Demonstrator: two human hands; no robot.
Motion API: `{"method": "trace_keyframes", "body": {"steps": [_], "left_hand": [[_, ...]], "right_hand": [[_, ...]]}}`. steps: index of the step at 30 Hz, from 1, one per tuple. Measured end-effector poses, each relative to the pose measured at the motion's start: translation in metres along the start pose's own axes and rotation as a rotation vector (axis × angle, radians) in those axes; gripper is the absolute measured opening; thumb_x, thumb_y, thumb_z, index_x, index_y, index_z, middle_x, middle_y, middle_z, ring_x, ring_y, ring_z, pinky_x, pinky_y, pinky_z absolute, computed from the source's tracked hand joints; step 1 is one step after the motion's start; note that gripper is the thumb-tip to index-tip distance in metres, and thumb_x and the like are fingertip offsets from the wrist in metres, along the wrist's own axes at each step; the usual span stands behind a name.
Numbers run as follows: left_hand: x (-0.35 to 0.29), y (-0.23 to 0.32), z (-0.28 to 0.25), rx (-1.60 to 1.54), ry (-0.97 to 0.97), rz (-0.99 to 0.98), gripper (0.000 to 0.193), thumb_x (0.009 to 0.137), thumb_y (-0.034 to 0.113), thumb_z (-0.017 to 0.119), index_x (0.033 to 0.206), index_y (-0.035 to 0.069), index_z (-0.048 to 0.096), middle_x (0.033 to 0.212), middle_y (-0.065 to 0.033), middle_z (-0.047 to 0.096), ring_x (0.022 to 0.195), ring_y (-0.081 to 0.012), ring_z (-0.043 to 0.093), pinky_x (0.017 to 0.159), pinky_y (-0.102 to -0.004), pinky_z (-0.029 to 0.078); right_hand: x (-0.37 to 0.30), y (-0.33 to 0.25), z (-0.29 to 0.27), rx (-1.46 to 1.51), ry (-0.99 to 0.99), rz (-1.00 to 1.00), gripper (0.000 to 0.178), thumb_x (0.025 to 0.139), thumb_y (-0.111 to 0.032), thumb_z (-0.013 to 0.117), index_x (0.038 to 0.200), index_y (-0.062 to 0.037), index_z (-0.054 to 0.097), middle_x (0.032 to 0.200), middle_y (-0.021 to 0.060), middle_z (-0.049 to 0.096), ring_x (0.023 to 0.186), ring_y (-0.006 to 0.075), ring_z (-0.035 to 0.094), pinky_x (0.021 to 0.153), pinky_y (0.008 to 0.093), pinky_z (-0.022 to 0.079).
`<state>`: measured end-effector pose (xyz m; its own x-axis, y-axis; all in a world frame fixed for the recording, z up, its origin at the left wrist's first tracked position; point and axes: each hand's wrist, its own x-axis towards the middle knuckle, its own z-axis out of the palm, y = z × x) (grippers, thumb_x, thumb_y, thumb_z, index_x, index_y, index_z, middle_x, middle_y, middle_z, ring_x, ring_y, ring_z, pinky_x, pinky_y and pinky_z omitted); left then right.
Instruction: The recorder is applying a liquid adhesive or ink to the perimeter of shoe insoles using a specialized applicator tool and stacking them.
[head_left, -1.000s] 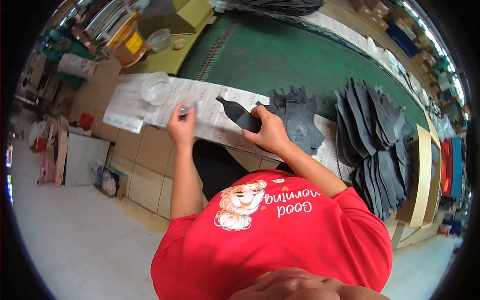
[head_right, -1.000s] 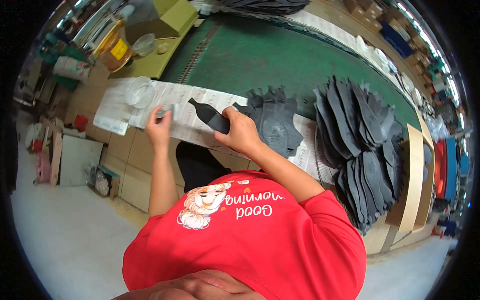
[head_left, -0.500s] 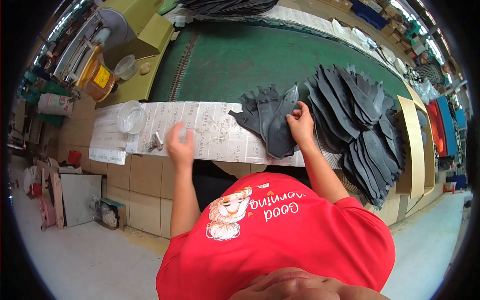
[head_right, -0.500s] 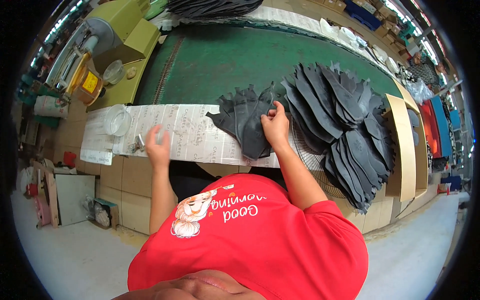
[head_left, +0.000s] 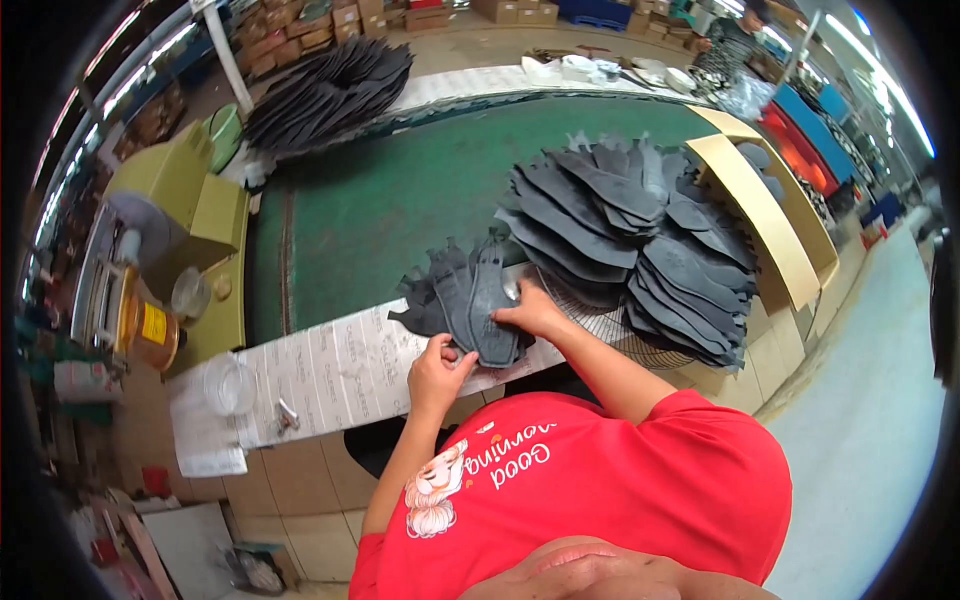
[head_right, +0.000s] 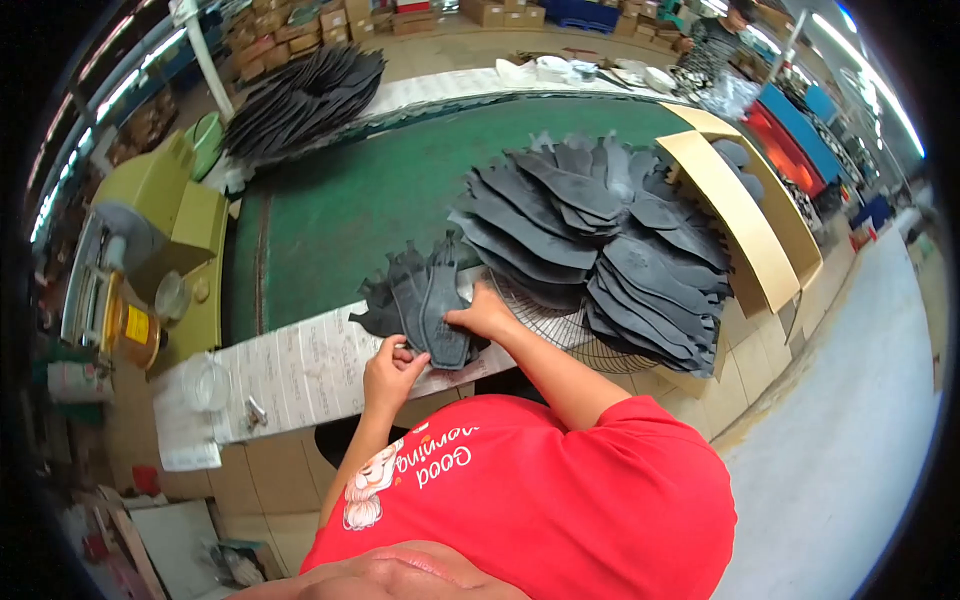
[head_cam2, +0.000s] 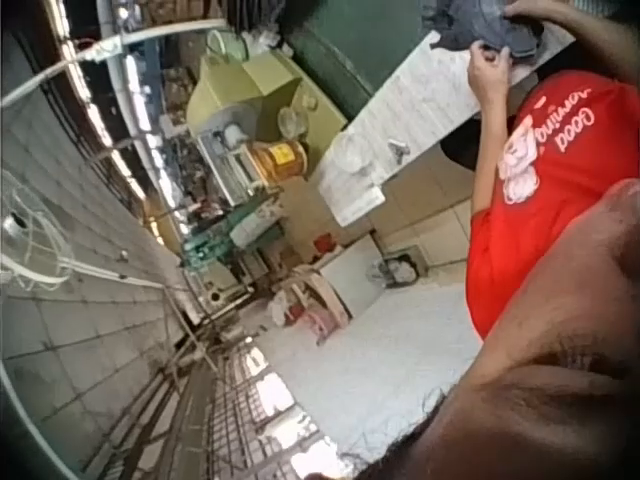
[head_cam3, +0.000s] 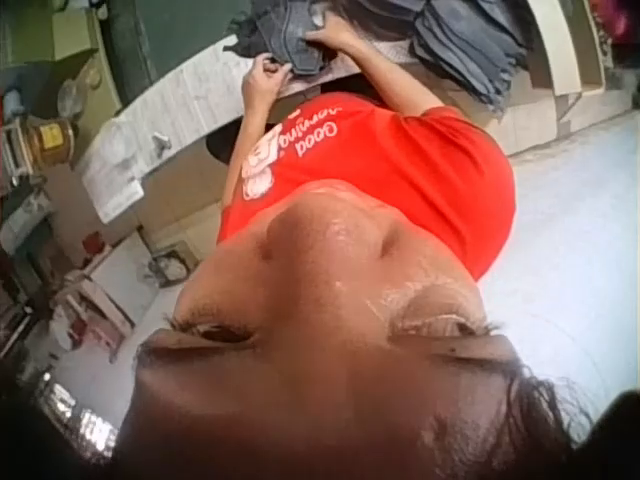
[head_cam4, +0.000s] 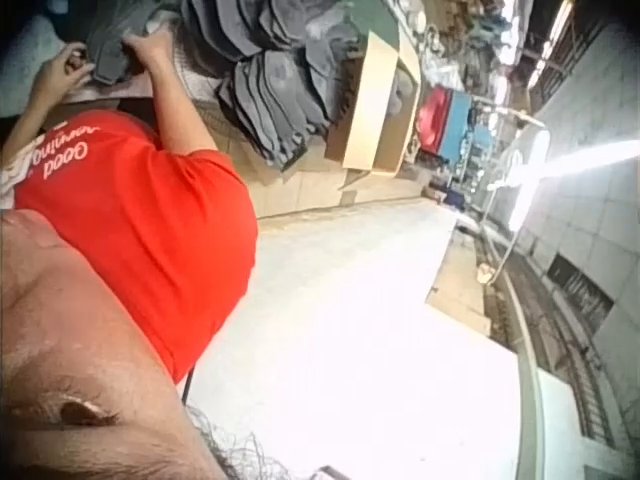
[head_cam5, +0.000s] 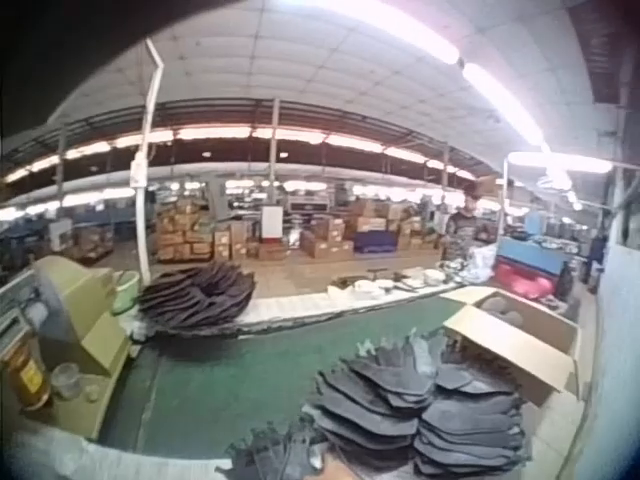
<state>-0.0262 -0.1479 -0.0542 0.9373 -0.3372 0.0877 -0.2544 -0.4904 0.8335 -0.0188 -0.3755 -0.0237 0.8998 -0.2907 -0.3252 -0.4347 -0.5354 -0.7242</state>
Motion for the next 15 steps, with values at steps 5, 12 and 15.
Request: {"method": "trace_keyframes", "body": {"steps": [5, 12, 15], "left_hand": [[0.001, -0.002, 0.002, 0.018, 0.037, -0.020, 0.051, 0.070, 0.033, 0.083, 0.107, 0.006, 0.061, 0.076, -0.0060, 0.067, 0.062, -0.0209, 0.064, 0.059, -0.0349, 0.051], [0.001, -0.008, -0.001, -0.047, 0.084, 0.033, 0.049, 0.069, 0.023, 0.084, 0.107, 0.002, 0.061, 0.078, -0.0061, 0.067, 0.063, -0.0164, 0.063, 0.062, -0.0304, 0.052], [-0.003, -0.015, 0.002, -0.145, 0.139, 0.087, 0.044, 0.073, 0.016, 0.081, 0.108, 0.001, 0.060, 0.078, -0.0061, 0.066, 0.063, -0.0138, 0.061, 0.061, -0.0273, 0.051]], "right_hand": [[0.004, 0.001, -0.006, 0.084, -0.109, 0.032, 0.091, 0.059, -0.041, 0.085, 0.123, 0.0152, 0.054, 0.119, 0.0286, 0.060, 0.106, 0.0321, 0.063, 0.093, 0.0362, 0.048], [-0.003, -0.004, 0.009, 0.345, -0.091, -0.080, 0.078, 0.060, -0.024, 0.087, 0.123, 0.0059, 0.051, 0.104, 0.0205, 0.064, 0.095, 0.0264, 0.063, 0.084, 0.0344, 0.050], [-0.005, -0.001, 0.013, 0.338, -0.040, -0.153, 0.078, 0.060, -0.022, 0.086, 0.124, 0.0050, 0.050, 0.101, 0.0200, 0.065, 0.093, 0.0260, 0.063, 0.082, 0.0346, 0.050]]}}
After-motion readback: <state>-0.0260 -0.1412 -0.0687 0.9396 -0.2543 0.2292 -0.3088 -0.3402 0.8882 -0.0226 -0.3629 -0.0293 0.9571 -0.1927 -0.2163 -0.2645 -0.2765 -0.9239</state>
